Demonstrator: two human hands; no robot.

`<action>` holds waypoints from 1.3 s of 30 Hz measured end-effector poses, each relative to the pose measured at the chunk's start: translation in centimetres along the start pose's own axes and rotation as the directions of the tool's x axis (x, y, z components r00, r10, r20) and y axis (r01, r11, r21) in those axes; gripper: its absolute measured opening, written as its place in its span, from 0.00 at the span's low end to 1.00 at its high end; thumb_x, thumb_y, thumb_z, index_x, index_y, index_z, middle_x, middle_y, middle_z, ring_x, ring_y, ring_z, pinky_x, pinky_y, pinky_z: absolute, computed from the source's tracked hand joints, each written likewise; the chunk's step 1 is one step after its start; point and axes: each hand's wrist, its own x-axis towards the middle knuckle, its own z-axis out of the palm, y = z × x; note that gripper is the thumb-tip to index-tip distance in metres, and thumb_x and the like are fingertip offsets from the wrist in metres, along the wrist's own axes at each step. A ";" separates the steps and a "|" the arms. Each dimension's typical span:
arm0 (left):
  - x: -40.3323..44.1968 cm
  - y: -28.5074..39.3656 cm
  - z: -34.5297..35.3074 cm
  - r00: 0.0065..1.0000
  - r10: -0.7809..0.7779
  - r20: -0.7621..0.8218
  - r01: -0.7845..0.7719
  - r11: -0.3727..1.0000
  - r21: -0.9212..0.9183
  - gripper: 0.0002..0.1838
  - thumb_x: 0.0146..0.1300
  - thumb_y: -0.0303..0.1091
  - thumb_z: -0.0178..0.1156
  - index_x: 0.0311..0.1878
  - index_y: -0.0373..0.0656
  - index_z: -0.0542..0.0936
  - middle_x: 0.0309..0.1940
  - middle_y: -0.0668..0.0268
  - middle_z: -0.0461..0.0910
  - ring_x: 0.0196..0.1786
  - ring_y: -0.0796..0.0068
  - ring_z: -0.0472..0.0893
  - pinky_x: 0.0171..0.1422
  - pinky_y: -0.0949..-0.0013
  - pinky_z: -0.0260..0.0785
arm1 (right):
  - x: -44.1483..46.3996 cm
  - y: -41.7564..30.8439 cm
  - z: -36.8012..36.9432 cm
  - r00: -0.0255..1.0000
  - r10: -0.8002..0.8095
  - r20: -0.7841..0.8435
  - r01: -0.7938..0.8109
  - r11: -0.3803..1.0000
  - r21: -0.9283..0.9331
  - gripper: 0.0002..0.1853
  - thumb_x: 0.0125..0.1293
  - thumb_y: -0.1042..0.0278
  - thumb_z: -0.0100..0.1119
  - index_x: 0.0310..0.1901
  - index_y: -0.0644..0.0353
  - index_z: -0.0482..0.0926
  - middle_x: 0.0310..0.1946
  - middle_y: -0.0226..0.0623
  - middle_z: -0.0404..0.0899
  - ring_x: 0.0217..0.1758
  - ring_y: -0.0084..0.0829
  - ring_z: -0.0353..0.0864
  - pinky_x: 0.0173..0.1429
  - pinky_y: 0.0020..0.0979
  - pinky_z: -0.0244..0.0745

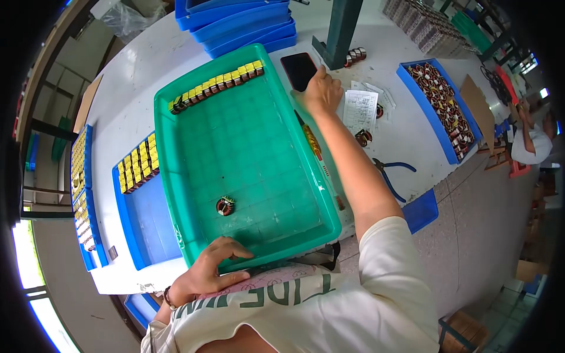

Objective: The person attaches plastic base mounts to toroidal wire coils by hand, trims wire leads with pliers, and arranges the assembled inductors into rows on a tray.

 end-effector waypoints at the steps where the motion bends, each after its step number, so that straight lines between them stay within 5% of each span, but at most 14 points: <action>1: 0.0 0.0 -0.1 1.000 0.001 -0.007 -0.001 1.000 -0.001 0.15 0.53 0.33 0.66 0.44 0.42 0.79 0.39 0.65 0.77 0.41 0.65 0.71 0.49 0.68 0.64 | 0.2 0.0 0.0 1.000 -0.007 -0.002 0.007 1.000 0.001 0.41 0.47 0.45 0.67 0.56 0.66 0.64 0.43 0.50 0.77 0.46 0.45 0.73 0.52 0.42 0.65; 11: -0.1 0.0 -0.4 0.999 -0.025 0.040 0.028 0.997 -0.068 0.15 0.55 0.33 0.65 0.46 0.42 0.78 0.42 0.65 0.77 0.44 0.67 0.72 0.52 0.68 0.63 | 0.1 -0.2 -0.3 0.998 -0.018 0.068 0.019 1.000 -0.011 0.44 0.47 0.44 0.66 0.59 0.66 0.61 0.48 0.52 0.75 0.48 0.48 0.71 0.53 0.42 0.65; 16: -0.1 -0.5 -0.9 0.996 -0.048 0.071 0.070 0.930 -0.360 0.13 0.58 0.30 0.62 0.46 0.40 0.77 0.41 0.65 0.77 0.41 0.72 0.73 0.49 0.71 0.65 | 0.2 -0.4 -0.4 1.000 -0.013 0.026 0.013 1.000 0.017 0.41 0.49 0.46 0.65 0.58 0.66 0.63 0.49 0.51 0.74 0.48 0.49 0.71 0.54 0.43 0.64; 20: 0.8 -0.6 -3.3 0.988 -0.108 0.114 0.154 0.803 -0.576 0.11 0.60 0.26 0.60 0.46 0.36 0.77 0.38 0.64 0.77 0.35 0.77 0.74 0.42 0.75 0.67 | 1.4 -2.1 -3.2 0.983 -0.014 0.184 0.040 0.990 -0.136 0.32 0.53 0.49 0.61 0.52 0.66 0.70 0.48 0.49 0.74 0.49 0.49 0.71 0.54 0.43 0.65; 22: 1.8 0.0 -4.8 0.999 -0.033 0.023 0.040 0.911 -0.410 0.10 0.60 0.25 0.60 0.45 0.35 0.77 0.35 0.64 0.77 0.34 0.78 0.73 0.42 0.77 0.67 | 1.5 -4.1 -4.0 0.931 -0.238 -0.278 0.239 0.971 -0.028 0.22 0.55 0.56 0.59 0.44 0.66 0.75 0.45 0.48 0.75 0.48 0.47 0.72 0.53 0.42 0.66; 23: 2.4 0.2 -5.1 0.999 -0.028 0.031 0.038 0.911 -0.411 0.10 0.60 0.25 0.60 0.45 0.35 0.77 0.35 0.64 0.77 0.34 0.78 0.73 0.42 0.77 0.67 | 1.1 -5.7 -4.9 0.779 -0.381 -0.498 0.462 0.886 0.046 0.19 0.55 0.60 0.59 0.45 0.65 0.76 0.44 0.46 0.76 0.48 0.46 0.74 0.51 0.39 0.69; 25: 3.7 0.6 -5.7 0.997 -0.020 -0.072 -0.003 0.955 -0.296 0.10 0.60 0.25 0.60 0.45 0.35 0.77 0.34 0.65 0.76 0.33 0.78 0.73 0.42 0.77 0.67 | -0.4 -9.6 -6.8 0.838 -0.541 -0.078 0.545 0.816 0.192 0.19 0.54 0.63 0.59 0.45 0.66 0.76 0.43 0.47 0.76 0.47 0.46 0.74 0.53 0.38 0.68; 28: 5.9 0.5 -6.5 0.999 0.009 -0.039 -0.017 0.973 -0.231 0.10 0.59 0.25 0.60 0.45 0.35 0.77 0.37 0.63 0.77 0.34 0.76 0.75 0.43 0.75 0.68 | -1.6 -13.2 -1.3 0.742 -0.668 -0.054 0.664 0.744 -0.072 0.19 0.54 0.63 0.59 0.45 0.67 0.75 0.45 0.47 0.75 0.51 0.46 0.72 0.57 0.38 0.65; 30: 7.4 0.7 -7.4 0.977 0.081 -0.196 -0.088 0.996 -0.026 0.14 0.57 0.24 0.61 0.47 0.36 0.76 0.41 0.60 0.77 0.38 0.72 0.77 0.45 0.71 0.69 | -1.4 -14.1 2.4 0.772 -0.585 -0.248 0.480 0.793 -0.376 0.20 0.54 0.61 0.60 0.45 0.66 0.74 0.49 0.50 0.73 0.55 0.46 0.69 0.60 0.39 0.62; 32: 8.9 -1.5 -8.5 0.868 0.237 -0.436 -0.131 0.957 0.257 0.18 0.55 0.25 0.62 0.50 0.36 0.74 0.44 0.58 0.77 0.42 0.67 0.77 0.48 0.67 0.70 | -0.8 -13.9 3.7 0.784 -0.558 -0.273 0.446 0.811 -0.379 0.21 0.54 0.60 0.61 0.45 0.66 0.74 0.49 0.49 0.72 0.54 0.46 0.69 0.60 0.39 0.62; 34: 10.3 -4.0 -11.0 0.813 0.199 -0.547 0.044 0.916 0.399 0.24 0.56 0.32 0.62 0.55 0.36 0.69 0.48 0.54 0.75 0.48 0.59 0.76 0.54 0.63 0.69 | -0.5 -14.1 4.7 0.809 -0.501 -0.307 0.383 0.846 -0.370 0.23 0.53 0.58 0.63 0.45 0.65 0.74 0.48 0.49 0.72 0.53 0.46 0.68 0.61 0.40 0.61; 39: 15.2 -11.9 -16.2 0.690 0.203 -0.695 0.308 0.786 0.536 0.29 0.57 0.39 0.61 0.57 0.32 0.65 0.51 0.47 0.72 0.54 0.50 0.71 0.58 0.58 0.66 | 0.1 -13.8 3.6 0.846 -0.498 -0.191 0.454 0.861 -0.230 0.26 0.50 0.53 0.66 0.45 0.64 0.74 0.44 0.47 0.72 0.49 0.43 0.69 0.60 0.39 0.61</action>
